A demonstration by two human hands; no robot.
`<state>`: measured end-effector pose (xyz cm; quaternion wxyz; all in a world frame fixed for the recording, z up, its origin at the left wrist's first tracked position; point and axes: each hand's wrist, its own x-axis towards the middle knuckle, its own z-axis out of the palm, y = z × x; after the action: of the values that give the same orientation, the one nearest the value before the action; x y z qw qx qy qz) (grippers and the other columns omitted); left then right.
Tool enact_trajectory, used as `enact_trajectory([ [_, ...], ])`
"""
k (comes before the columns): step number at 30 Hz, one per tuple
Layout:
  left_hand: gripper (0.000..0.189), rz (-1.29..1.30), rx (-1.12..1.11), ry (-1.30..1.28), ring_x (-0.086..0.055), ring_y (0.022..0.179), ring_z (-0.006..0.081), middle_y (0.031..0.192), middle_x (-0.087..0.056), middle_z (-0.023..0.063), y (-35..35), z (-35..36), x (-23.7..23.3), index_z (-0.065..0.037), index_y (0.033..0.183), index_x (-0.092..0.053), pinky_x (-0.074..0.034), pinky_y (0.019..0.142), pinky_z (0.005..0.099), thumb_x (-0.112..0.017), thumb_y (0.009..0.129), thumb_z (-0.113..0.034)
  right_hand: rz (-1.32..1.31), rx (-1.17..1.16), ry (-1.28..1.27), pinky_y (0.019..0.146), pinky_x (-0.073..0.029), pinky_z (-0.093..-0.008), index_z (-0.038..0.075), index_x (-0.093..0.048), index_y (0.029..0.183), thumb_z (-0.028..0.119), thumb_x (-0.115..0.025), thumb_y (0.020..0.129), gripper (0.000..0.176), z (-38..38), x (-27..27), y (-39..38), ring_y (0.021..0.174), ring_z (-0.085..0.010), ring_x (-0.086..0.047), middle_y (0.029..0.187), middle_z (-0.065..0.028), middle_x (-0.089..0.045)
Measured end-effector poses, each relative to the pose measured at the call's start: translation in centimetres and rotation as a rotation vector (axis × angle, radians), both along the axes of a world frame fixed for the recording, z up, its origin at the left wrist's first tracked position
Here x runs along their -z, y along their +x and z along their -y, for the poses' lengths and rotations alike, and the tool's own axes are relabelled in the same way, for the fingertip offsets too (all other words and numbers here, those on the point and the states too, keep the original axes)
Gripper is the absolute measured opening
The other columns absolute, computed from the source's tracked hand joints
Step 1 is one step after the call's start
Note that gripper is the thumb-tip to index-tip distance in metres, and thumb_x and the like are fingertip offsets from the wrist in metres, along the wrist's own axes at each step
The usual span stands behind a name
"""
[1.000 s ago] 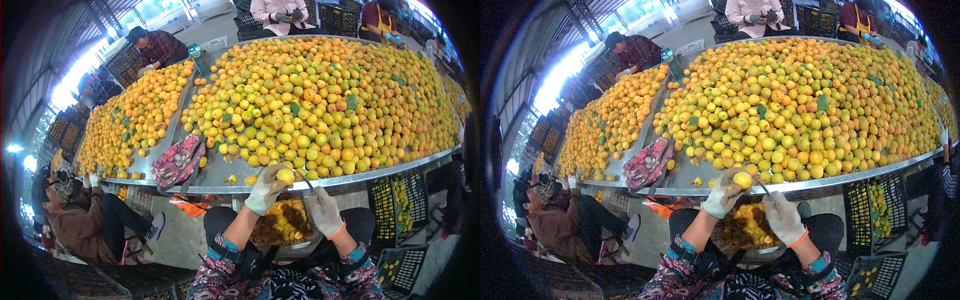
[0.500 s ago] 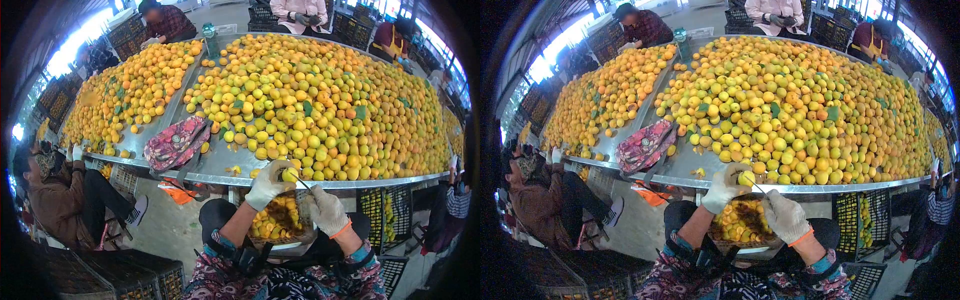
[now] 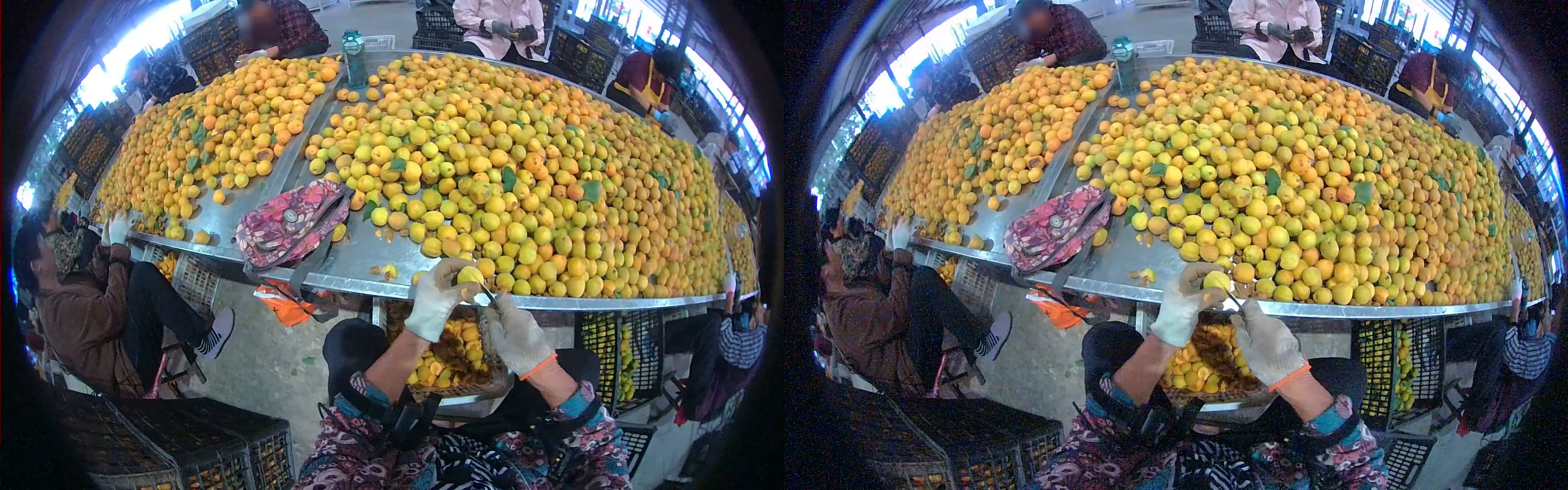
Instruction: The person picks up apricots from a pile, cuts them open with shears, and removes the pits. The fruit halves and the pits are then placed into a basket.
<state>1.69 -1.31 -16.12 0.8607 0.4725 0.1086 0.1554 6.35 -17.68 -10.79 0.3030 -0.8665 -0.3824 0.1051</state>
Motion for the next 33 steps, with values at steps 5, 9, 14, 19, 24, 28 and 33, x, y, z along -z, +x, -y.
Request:
enact_trajectory([
  [5,0.031,-0.002,-0.139,-0.016,-0.059,0.086,0.0132,0.096,-0.060,0.0062,1.0,0.1,2.9,0.002,0.109,-0.055,-0.048,0.074,0.0249,-0.066,0.083,-0.011,-0.062,0.053,0.068,0.064,-0.047,-0.0480,0.001,-0.049,0.106,0.015,-0.053,0.089,0.023,-2.1,2.2,-0.3,0.082,-0.0437,-0.059,0.080,-0.0269,-0.059],
  [9,0.027,-0.053,-0.265,-0.134,-0.057,0.083,0.0119,0.097,-0.059,0.0049,1.1,0.7,3.5,0.002,0.107,-0.057,-0.047,0.073,0.0247,-0.061,0.088,-0.017,-0.078,0.089,-0.013,0.064,-0.047,-0.0487,0.001,-0.048,0.112,0.013,-0.053,0.088,0.028,-3.6,2.4,0.0,0.080,-0.0443,-0.059,0.078,-0.0272,-0.059],
  [14,0.031,-0.036,-0.369,0.131,-0.057,0.081,0.0094,0.094,-0.060,0.0025,1.7,0.5,6.2,0.001,0.114,-0.054,-0.046,0.068,0.0239,-0.057,0.091,-0.019,0.093,0.017,-0.082,0.059,-0.048,-0.0495,0.003,-0.049,0.107,0.019,-0.054,0.087,0.026,-4.4,1.5,0.4,0.071,-0.0414,-0.061,0.070,-0.0239,-0.059],
  [19,0.045,-0.231,-0.145,-0.186,-0.055,0.064,0.0067,0.088,-0.057,0.0000,1.1,-0.6,2.4,-0.004,0.122,-0.050,-0.039,0.047,0.0184,-0.066,0.085,-0.023,0.168,-0.043,-0.109,0.059,-0.048,-0.0492,0.003,-0.049,0.105,0.021,-0.055,0.087,0.026,-4.2,0.9,0.0,0.070,-0.0405,-0.061,0.069,-0.0227,-0.059],
  [24,0.043,-0.195,-0.167,-0.067,-0.046,0.053,0.0032,0.077,-0.056,-0.0028,0.8,-0.5,2.9,-0.001,0.121,-0.051,-0.030,0.040,0.0173,-0.058,0.089,-0.031,-0.045,-0.009,0.020,0.066,-0.049,-0.0461,-0.001,-0.049,0.106,0.016,-0.053,0.086,0.027,-5.1,1.4,-0.5,0.078,-0.0419,-0.061,0.077,-0.0255,-0.060],
  [28,0.041,-0.193,-0.170,-0.050,-0.046,0.053,0.0035,0.078,-0.055,-0.0023,0.3,-0.8,3.5,-0.003,0.120,-0.052,-0.030,0.040,0.0173,-0.057,0.090,-0.031,-0.170,-0.015,0.195,0.075,-0.048,-0.0387,-0.006,-0.048,0.113,0.011,-0.049,0.087,0.031,-5.3,2.7,-0.9,0.088,-0.0353,-0.063,0.087,-0.0265,-0.061],
  [33,0.034,-0.140,-0.067,-0.206,-0.050,0.059,0.0051,0.084,-0.056,-0.0015,-0.3,-1.1,3.6,-0.006,0.114,-0.054,-0.034,0.044,0.0188,-0.055,0.090,-0.030,-0.379,-0.091,0.277,0.079,-0.048,-0.0348,-0.006,-0.048,0.117,0.006,-0.047,0.088,0.032,-4.8,3.8,0.5,0.093,-0.0249,-0.064,0.093,-0.0243,-0.062],
])
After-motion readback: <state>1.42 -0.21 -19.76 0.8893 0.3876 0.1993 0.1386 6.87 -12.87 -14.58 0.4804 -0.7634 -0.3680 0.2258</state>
